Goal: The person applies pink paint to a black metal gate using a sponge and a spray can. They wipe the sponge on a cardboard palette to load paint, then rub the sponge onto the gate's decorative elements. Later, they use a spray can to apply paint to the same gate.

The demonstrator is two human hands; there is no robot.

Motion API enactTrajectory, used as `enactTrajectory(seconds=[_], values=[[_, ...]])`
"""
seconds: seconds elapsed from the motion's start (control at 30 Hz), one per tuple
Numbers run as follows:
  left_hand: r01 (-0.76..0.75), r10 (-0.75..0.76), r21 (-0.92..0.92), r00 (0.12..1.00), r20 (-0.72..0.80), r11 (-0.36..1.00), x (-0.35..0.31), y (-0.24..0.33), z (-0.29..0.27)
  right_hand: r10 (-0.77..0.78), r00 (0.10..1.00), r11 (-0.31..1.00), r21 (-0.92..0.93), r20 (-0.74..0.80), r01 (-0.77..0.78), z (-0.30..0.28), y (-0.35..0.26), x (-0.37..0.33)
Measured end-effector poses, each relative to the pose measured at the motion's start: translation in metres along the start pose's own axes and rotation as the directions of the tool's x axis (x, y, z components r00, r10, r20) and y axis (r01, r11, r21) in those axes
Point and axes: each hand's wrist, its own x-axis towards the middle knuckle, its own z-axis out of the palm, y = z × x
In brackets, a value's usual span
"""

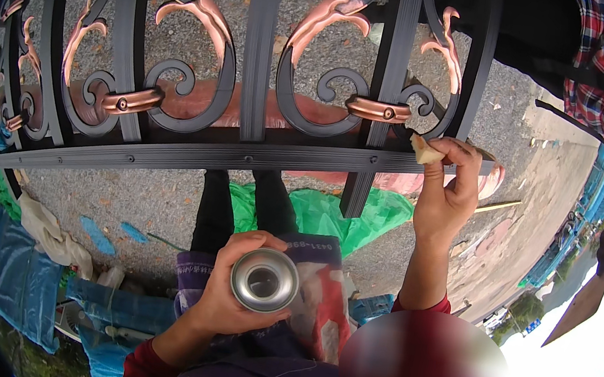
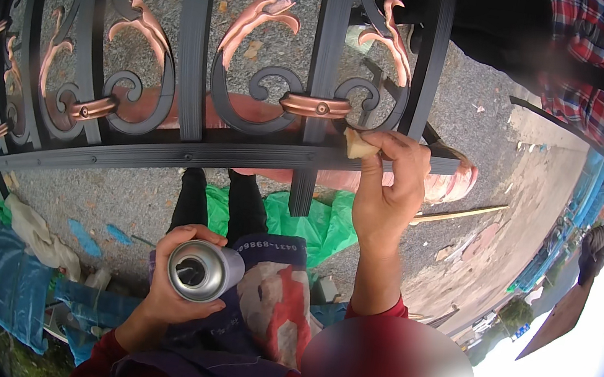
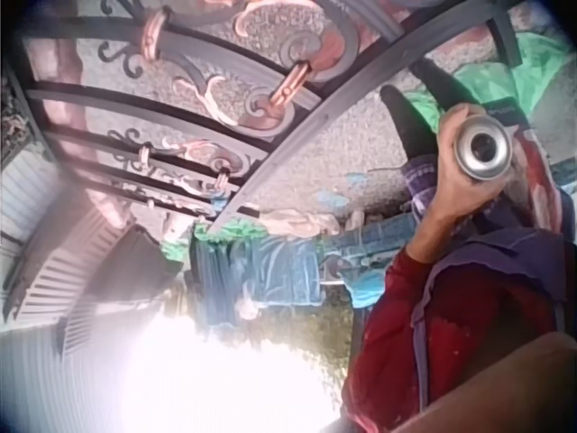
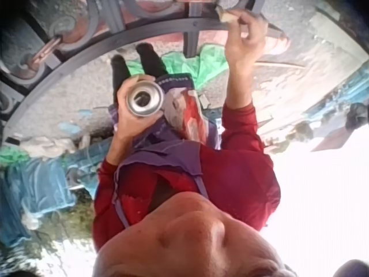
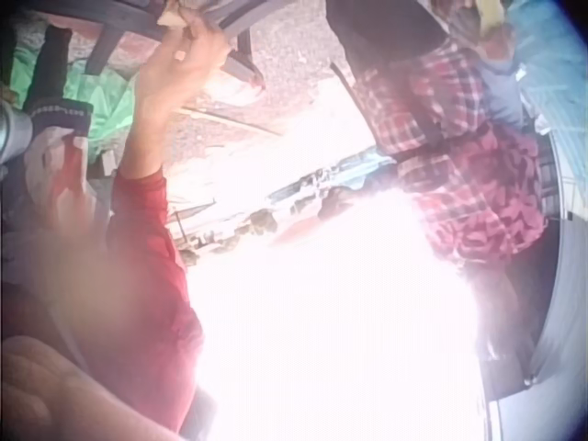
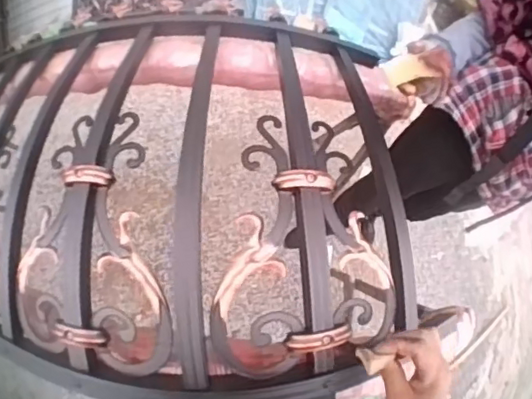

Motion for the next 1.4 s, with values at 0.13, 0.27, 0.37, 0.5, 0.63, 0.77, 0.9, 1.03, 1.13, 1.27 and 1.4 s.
enactTrajectory(seconds=[0.13,0.27,0.37,0.5,0.63,0.77,0.9,1.03,1.13,1.27,1.4], values=[[0.002,-0.002,0.004,1.000,0.012,1.000,-0.001,0.001,-0.002,-0.047,0.997,0.998,-0.043,0.068,0.051,0.009,-0.008,-0.004],[0.007,-0.008,-0.018,1.000,-0.007,1.000,-0.003,0.002,-0.001,-0.131,0.986,0.988,-0.071,0.101,0.138,0.018,-0.013,-0.001],[0.006,-0.006,-0.010,1.000,-0.010,1.000,-0.005,0.003,-0.003,-0.171,0.978,0.975,-0.123,0.118,0.185,0.021,-0.015,0.000],[0.003,-0.003,-0.013,1.000,-0.018,1.000,-0.006,0.003,-0.006,-0.160,0.981,0.967,-0.182,0.108,0.177,0.022,-0.016,0.002],[-0.006,0.005,-0.022,1.000,-0.028,1.000,-0.009,0.002,-0.006,-0.132,0.985,0.973,-0.176,0.113,0.151,0.015,-0.020,-0.001],[-0.015,0.015,-0.032,1.000,-0.026,0.999,-0.007,0.002,-0.006,-0.150,0.980,0.971,-0.165,0.130,0.171,0.016,-0.018,-0.001],[-0.017,0.017,-0.012,1.000,-0.020,1.000,-0.008,0.003,-0.009,-0.095,0.993,0.979,-0.175,0.067,0.105,0.018,-0.017,-0.001],[-0.001,0.001,-0.003,1.000,-0.028,1.000,-0.010,0.005,-0.010,-0.070,0.996,0.987,-0.144,0.047,0.076,0.011,-0.017,-0.008],[-0.003,0.002,-0.017,1.000,-0.030,1.000,-0.009,0.005,-0.010,-0.074,0.995,0.989,-0.125,0.065,0.082,0.011,-0.018,-0.012],[-0.013,0.012,-0.033,0.999,-0.030,0.999,-0.008,0.005,-0.009,-0.077,0.993,0.987,-0.136,0.092,0.089,0.016,-0.022,-0.009],[-0.021,0.020,-0.025,0.999,-0.032,0.999,-0.009,0.005,-0.010,-0.060,0.995,0.991,-0.112,0.084,0.069,0.020,-0.023,-0.010]])
